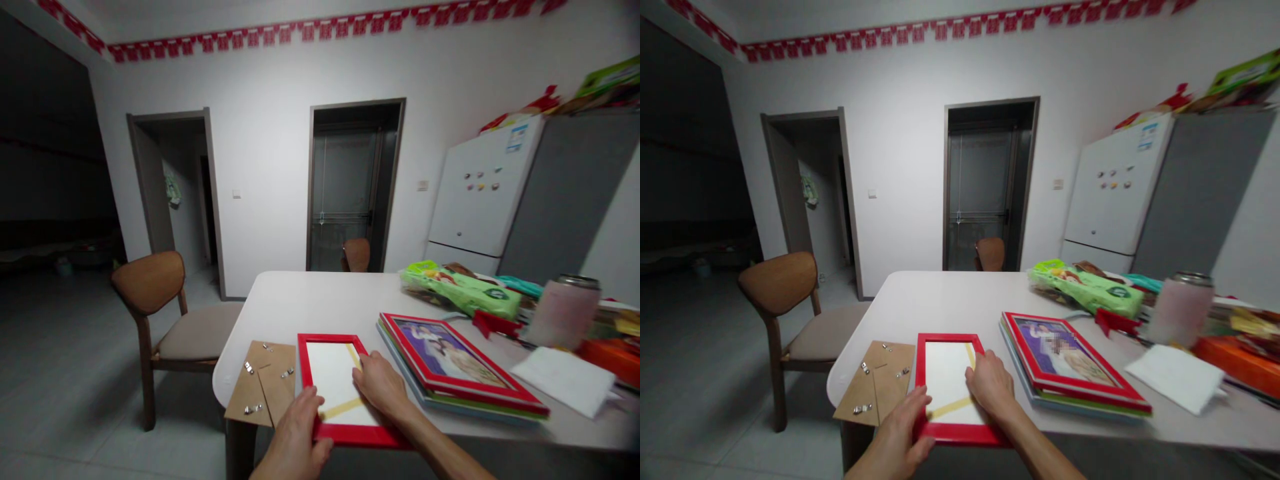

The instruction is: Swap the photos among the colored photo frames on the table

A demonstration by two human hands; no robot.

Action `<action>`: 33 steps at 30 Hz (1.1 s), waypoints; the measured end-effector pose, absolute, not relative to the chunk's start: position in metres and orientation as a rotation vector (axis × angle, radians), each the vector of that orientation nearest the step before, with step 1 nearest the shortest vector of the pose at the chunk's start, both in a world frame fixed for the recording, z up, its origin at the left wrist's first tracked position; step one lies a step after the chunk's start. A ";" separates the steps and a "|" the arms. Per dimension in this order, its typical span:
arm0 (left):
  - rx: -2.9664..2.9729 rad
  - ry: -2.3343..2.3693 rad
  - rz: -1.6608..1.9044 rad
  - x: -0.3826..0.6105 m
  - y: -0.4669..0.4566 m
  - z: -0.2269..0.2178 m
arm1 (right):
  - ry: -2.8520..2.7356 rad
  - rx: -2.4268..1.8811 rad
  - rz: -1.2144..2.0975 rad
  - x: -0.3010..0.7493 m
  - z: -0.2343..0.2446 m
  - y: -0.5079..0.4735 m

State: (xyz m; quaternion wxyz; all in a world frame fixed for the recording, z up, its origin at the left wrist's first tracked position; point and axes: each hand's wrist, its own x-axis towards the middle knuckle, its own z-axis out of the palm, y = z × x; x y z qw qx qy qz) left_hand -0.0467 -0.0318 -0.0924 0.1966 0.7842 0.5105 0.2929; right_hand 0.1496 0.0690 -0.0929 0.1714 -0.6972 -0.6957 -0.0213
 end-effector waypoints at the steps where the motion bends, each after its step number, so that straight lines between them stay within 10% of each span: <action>1: 2.208 1.448 0.774 -0.056 -0.033 -0.091 | -2.000 -1.962 -0.090 0.150 -0.093 0.068; 10: 2.152 2.161 0.445 -0.142 -0.019 -0.109 | -2.290 -1.326 0.245 0.060 -0.077 0.012; 33: 2.283 1.558 0.723 -0.009 -0.011 -0.088 | -2.161 -1.430 0.356 0.183 -0.082 0.011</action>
